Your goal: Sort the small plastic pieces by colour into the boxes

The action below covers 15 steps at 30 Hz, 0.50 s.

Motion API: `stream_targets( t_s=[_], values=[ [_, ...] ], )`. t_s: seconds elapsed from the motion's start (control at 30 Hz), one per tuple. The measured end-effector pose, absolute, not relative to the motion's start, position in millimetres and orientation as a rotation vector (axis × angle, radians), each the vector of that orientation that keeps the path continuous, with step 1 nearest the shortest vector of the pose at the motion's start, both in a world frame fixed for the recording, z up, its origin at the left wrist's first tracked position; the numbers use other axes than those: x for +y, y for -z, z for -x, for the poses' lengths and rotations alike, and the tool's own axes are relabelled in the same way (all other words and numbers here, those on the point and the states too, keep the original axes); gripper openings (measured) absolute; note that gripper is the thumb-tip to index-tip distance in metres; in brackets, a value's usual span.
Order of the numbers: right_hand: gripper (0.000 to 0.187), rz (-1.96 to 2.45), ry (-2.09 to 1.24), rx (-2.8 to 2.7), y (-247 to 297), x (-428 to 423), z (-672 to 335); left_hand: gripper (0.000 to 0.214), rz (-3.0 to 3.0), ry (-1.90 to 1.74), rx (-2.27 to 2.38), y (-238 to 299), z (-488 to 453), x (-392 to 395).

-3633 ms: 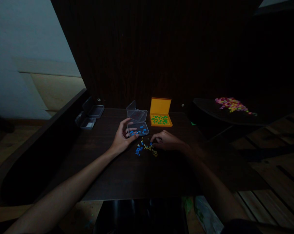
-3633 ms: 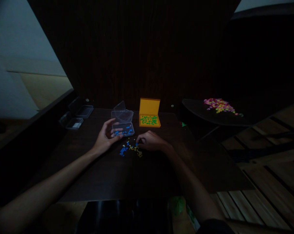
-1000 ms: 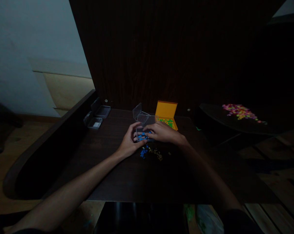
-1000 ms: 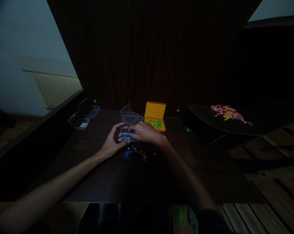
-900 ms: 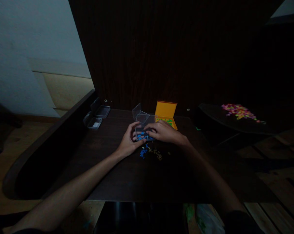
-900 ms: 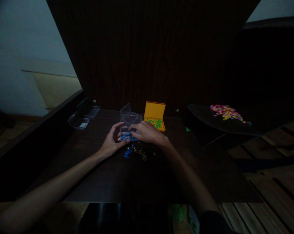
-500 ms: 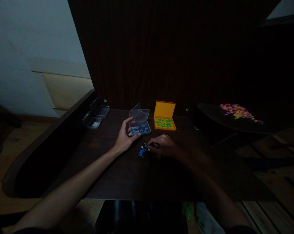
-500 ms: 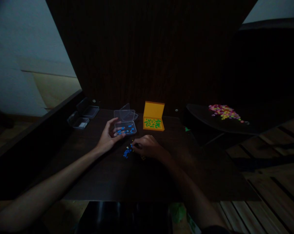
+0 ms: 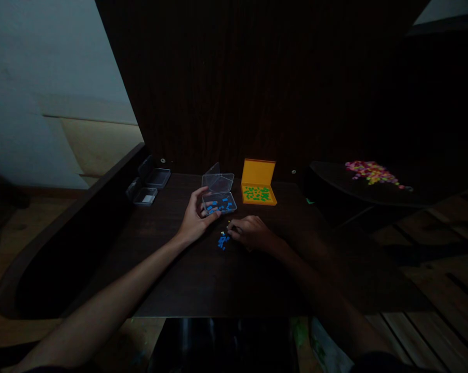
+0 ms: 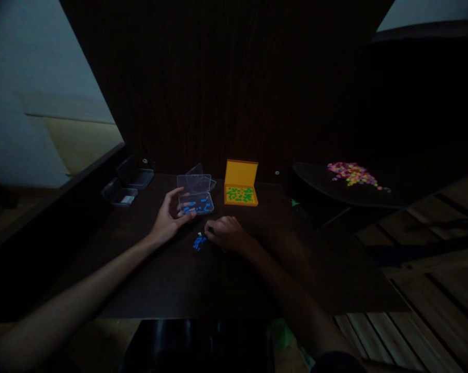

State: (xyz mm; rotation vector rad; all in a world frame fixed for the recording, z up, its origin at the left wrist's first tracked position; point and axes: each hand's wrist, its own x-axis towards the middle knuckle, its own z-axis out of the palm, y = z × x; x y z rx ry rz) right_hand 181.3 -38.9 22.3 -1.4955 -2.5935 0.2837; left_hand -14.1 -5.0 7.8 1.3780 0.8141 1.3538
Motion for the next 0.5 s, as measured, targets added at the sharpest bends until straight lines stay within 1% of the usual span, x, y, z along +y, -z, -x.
stream_targets(
  t_s=[0.1,0.23,0.3,0.4,0.5],
  values=[
    [0.014,1.501,-0.306,-2.562,-24,-39,-182,0.074,-1.384,-1.344,0.814,-8,14,-5],
    [0.016,1.423,-0.497,-2.455,-37,-37,-188,0.074,-1.368,-1.345,0.799,-6,14,-5],
    [0.02,1.337,-0.535,-2.373,-46,-34,-193,0.073,-1.365,-1.339,0.78,-5,13,-5],
    [0.023,1.285,-0.488,-2.32,-59,-29,-196,0.074,-1.375,-1.319,0.753,-4,13,-6],
    [0.024,1.33,-0.372,-2.407,-72,-23,-191,0.074,-1.37,-1.304,0.741,-4,12,-7]
  ],
)
